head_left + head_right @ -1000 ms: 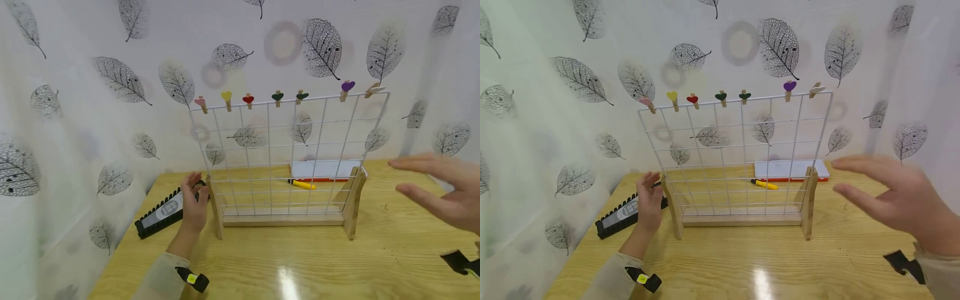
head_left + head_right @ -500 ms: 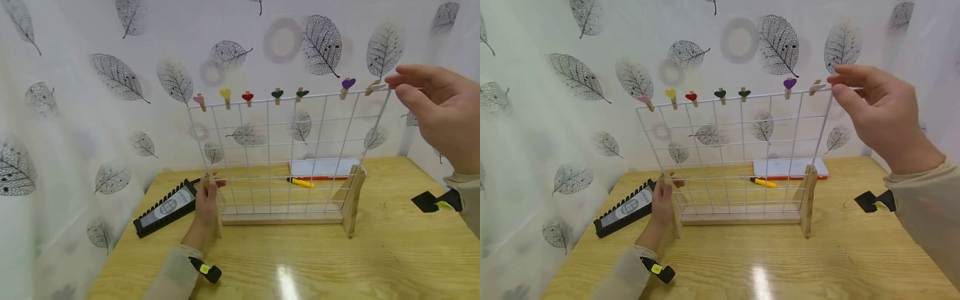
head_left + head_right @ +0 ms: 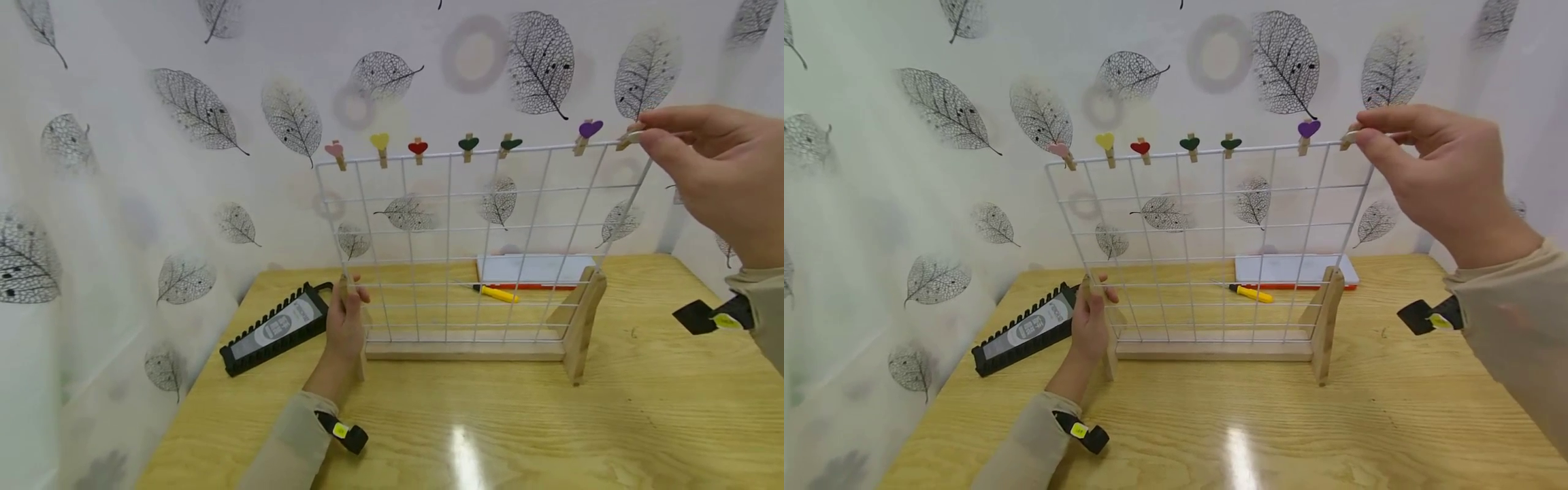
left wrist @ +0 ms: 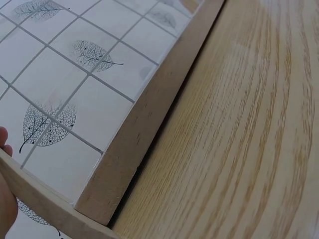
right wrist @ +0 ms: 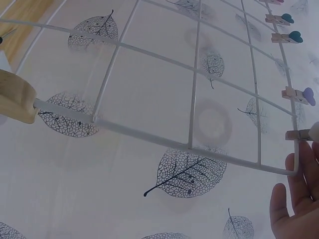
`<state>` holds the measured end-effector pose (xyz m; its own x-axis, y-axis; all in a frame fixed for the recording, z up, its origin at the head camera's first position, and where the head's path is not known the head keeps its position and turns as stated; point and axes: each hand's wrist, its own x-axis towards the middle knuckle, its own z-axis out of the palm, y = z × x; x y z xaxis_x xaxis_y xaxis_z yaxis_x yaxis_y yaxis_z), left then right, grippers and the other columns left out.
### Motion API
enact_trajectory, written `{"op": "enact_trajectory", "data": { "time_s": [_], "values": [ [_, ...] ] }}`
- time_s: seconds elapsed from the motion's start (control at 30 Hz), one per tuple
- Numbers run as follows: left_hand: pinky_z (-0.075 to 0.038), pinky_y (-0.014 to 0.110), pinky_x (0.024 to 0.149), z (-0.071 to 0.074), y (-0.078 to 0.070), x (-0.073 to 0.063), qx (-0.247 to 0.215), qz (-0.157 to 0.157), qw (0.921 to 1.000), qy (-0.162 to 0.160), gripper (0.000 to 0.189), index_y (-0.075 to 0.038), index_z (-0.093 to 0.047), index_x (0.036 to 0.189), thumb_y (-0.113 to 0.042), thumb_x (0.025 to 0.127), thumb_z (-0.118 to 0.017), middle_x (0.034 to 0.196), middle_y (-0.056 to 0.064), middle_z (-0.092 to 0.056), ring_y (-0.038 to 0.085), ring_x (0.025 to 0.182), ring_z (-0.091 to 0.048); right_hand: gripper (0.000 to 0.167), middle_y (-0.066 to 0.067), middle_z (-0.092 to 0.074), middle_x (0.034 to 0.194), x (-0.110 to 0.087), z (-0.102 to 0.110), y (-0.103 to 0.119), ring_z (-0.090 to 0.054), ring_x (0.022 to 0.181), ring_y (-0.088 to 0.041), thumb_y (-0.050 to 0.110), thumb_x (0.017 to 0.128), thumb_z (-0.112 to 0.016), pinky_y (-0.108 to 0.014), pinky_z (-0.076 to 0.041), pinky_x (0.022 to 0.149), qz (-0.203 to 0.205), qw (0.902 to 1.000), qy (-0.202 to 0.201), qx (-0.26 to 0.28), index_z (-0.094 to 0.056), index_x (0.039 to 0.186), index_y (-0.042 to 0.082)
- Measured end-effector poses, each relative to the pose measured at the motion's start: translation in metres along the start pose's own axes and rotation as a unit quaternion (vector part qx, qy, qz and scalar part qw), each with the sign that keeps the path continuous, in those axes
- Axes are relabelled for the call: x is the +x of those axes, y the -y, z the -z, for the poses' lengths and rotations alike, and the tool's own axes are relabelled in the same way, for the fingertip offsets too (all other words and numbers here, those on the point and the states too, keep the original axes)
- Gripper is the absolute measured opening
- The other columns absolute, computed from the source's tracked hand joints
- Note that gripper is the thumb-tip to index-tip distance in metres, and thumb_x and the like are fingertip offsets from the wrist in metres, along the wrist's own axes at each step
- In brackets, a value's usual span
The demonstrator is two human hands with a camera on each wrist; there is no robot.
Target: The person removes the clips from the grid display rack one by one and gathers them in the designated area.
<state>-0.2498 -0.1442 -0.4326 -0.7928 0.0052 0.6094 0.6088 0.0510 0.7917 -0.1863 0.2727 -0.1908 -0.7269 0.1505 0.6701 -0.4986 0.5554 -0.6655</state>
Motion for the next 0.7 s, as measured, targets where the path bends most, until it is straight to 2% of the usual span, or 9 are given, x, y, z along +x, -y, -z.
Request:
{"op": "enact_trajectory", "data": {
  "time_s": [0.1, 0.2, 0.27, 0.33, 0.53, 0.57, 0.7],
  "values": [
    [-0.035, 0.030, 0.086, -0.0010, -0.0016, 0.0013, 0.006, -0.004, 1.0000, 0.006, 0.064, 0.003, -0.045, 0.130, -0.053, 0.100, -0.035, 0.096, 0.021, -0.050, 0.025, 0.091, -0.045, 0.033, 0.019, -0.066, 0.110, -0.0004, 0.0014, 0.0005, -0.051, 0.106, -0.006, 0.016, 0.101, -0.064, -0.013, -0.035, 0.091, -0.008, 0.9998, 0.005, -0.018, -0.066, 0.134, 0.016],
    [-0.035, 0.031, 0.087, -0.0014, -0.0023, 0.0013, 0.010, -0.004, 0.9999, 0.006, 0.062, 0.004, -0.044, 0.130, -0.051, 0.102, -0.034, 0.094, 0.019, -0.049, 0.023, 0.092, -0.046, 0.033, 0.020, -0.065, 0.106, 0.0001, 0.0023, 0.0017, -0.050, 0.103, -0.005, 0.021, 0.100, -0.066, -0.017, -0.034, 0.071, -0.012, 0.9991, 0.007, -0.041, -0.068, 0.133, 0.019],
    [-0.036, 0.030, 0.087, -0.0009, -0.0016, 0.0009, 0.013, -0.006, 0.9999, 0.005, 0.063, 0.005, -0.043, 0.129, -0.051, 0.102, -0.034, 0.094, 0.019, -0.049, 0.019, 0.092, -0.046, 0.032, 0.022, -0.064, 0.105, 0.0008, 0.0025, 0.0012, -0.050, 0.100, -0.004, 0.023, 0.100, -0.066, -0.020, -0.027, 0.056, -0.009, 0.9983, 0.010, -0.057, -0.068, 0.132, 0.020],
    [-0.036, 0.029, 0.087, -0.0006, -0.0005, 0.0009, 0.008, -0.011, 0.9999, 0.006, 0.063, 0.006, -0.043, 0.128, -0.051, 0.102, -0.034, 0.093, 0.019, -0.049, 0.017, 0.091, -0.046, 0.032, 0.022, -0.063, 0.104, 0.0021, 0.0032, 0.0008, -0.051, 0.096, -0.004, 0.023, 0.100, -0.066, -0.028, -0.018, 0.048, -0.007, 0.9982, 0.012, -0.058, -0.069, 0.131, 0.020],
    [-0.036, 0.028, 0.089, -0.0001, 0.0019, 0.0020, -0.003, -0.026, 0.9996, 0.012, 0.065, 0.006, -0.043, 0.127, -0.054, 0.102, -0.035, 0.092, 0.020, -0.048, 0.017, 0.091, -0.046, 0.031, 0.022, -0.063, 0.107, 0.0042, 0.0023, 0.0001, -0.051, 0.107, -0.002, 0.023, 0.100, -0.065, -0.027, -0.019, 0.052, -0.011, 0.9984, 0.008, -0.054, -0.070, 0.130, 0.020],
    [-0.036, 0.028, 0.089, 0.0000, 0.0021, 0.0019, -0.003, -0.026, 0.9996, 0.013, 0.066, 0.005, -0.043, 0.127, -0.054, 0.101, -0.035, 0.092, 0.019, -0.048, 0.017, 0.091, -0.046, 0.030, 0.022, -0.063, 0.108, 0.0041, 0.0021, 0.0000, -0.050, 0.112, -0.001, 0.023, 0.100, -0.065, -0.025, -0.021, 0.055, -0.013, 0.9985, 0.006, -0.053, -0.070, 0.130, 0.020],
    [-0.036, 0.028, 0.090, 0.0000, 0.0019, 0.0015, -0.003, -0.020, 0.9997, 0.016, 0.068, 0.005, -0.044, 0.127, -0.057, 0.099, -0.035, 0.093, 0.011, -0.049, 0.017, 0.092, -0.046, 0.030, 0.019, -0.066, 0.108, 0.0034, 0.0018, -0.0006, -0.053, 0.114, -0.003, 0.020, 0.100, -0.066, -0.020, -0.030, 0.070, -0.015, 0.9996, 0.001, -0.025, -0.070, 0.130, 0.016]
  ]
}}
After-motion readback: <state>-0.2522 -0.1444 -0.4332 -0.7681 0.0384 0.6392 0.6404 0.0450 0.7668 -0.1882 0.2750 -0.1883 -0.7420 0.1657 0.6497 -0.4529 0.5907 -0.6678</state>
